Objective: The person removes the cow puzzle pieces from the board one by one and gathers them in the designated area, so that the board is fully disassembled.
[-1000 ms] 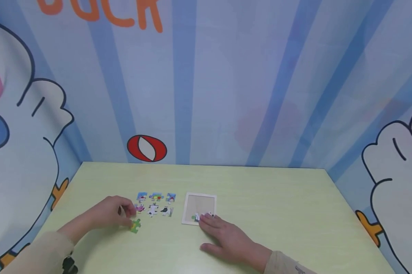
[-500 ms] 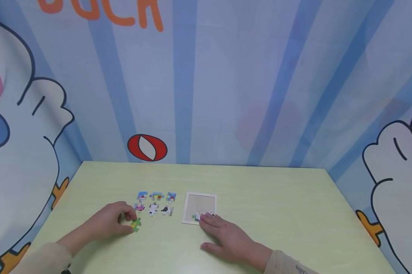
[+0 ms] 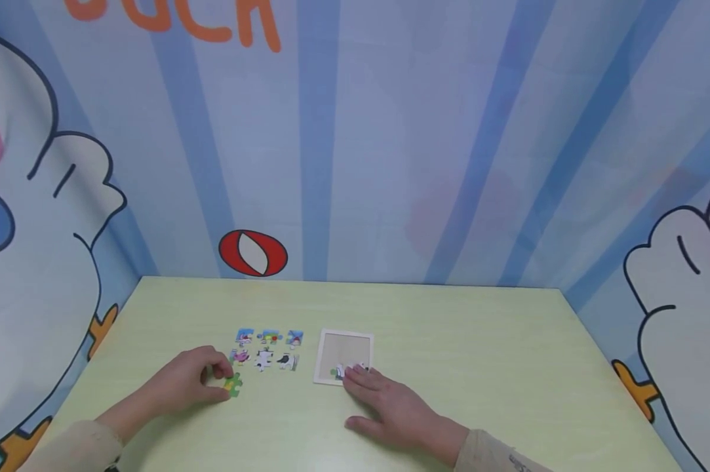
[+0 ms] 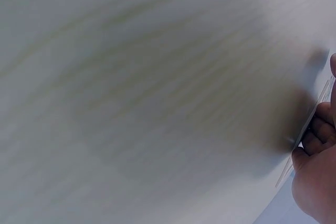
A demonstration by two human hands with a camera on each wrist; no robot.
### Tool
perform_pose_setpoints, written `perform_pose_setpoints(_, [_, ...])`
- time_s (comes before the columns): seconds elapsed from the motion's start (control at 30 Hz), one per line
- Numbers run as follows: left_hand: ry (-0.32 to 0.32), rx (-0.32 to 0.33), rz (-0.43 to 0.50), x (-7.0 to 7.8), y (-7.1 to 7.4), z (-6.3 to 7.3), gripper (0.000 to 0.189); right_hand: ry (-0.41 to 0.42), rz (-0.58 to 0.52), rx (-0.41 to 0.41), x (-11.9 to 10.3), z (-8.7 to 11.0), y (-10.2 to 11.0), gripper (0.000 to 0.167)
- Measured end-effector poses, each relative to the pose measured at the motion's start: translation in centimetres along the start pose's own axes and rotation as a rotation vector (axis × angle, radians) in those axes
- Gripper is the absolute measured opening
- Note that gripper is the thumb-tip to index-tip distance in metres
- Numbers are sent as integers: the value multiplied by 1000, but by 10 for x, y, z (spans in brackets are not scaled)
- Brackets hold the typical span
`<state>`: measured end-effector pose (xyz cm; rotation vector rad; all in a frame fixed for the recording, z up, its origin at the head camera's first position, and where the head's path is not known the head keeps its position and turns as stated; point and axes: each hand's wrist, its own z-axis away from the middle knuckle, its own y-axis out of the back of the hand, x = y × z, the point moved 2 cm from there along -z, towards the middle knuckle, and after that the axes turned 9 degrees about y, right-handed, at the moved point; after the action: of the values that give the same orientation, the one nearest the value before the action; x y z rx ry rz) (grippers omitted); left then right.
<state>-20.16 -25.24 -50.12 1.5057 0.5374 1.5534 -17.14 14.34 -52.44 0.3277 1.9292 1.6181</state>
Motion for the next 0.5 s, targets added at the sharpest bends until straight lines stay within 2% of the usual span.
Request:
perform_pose_setpoints(0.27, [29,2,-5,1,0,-1,29,-14,-15,-7,-1,0,1,71])
perform_pose_setpoints(0.5, [19,0,5,1,2,1,30,-7,-16,0,-1,-1,1,70])
